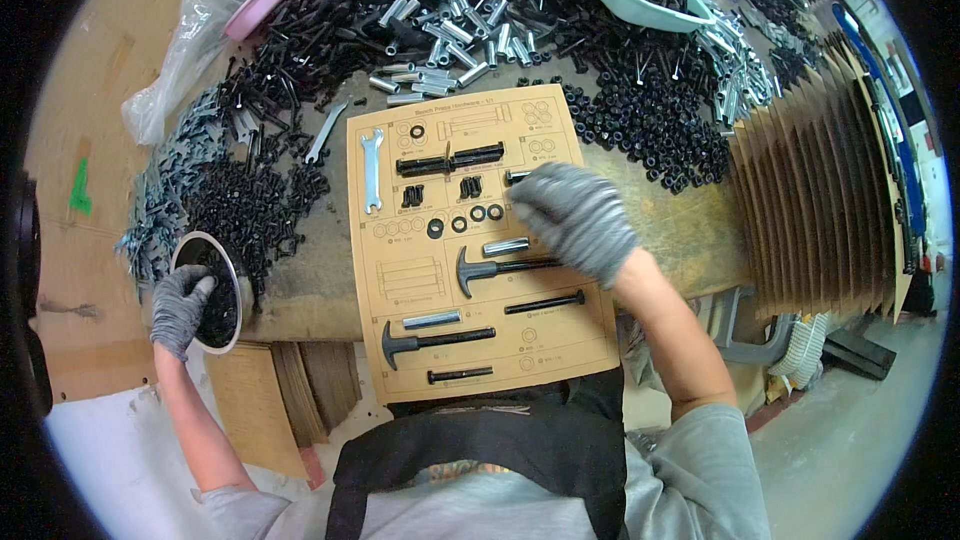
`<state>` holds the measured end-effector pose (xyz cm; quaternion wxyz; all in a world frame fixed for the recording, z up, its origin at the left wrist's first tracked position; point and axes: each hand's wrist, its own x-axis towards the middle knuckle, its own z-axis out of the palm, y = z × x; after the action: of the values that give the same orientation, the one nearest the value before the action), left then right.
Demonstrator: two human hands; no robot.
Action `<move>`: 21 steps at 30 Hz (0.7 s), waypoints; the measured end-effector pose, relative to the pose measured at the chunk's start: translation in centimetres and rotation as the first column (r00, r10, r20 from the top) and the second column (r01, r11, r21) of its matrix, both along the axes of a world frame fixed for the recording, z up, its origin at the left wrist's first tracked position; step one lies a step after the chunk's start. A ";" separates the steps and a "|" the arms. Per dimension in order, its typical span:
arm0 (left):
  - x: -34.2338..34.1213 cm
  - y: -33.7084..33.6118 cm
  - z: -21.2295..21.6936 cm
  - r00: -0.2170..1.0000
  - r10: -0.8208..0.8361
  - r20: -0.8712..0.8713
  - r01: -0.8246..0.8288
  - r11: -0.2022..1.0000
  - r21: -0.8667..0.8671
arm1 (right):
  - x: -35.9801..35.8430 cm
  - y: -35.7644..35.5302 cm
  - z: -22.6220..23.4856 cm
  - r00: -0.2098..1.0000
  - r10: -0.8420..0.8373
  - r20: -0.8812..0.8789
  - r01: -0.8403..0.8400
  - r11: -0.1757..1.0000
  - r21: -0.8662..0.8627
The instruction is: The person assembles a tool kit by picking various tools and fasteners from piles on the table and placing them into designated slots on a cardboard template. They handle hammers, wrenches, bolts, and washers, arranging them according to the layout on the template.
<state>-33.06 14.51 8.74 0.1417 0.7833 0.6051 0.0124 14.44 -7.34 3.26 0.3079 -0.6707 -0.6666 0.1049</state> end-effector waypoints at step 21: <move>-2.9 0.1 -3.0 0.947 0.057 0.317 -0.049 0.998 -0.032 | -7.4 5.8 -0.4 0.986 0.111 0.124 -0.057 0.924 -0.377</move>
<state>-35.95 14.57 5.73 0.2464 0.7527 0.5954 0.1350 6.99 -1.54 2.86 0.1216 -0.6935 -0.6831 0.1940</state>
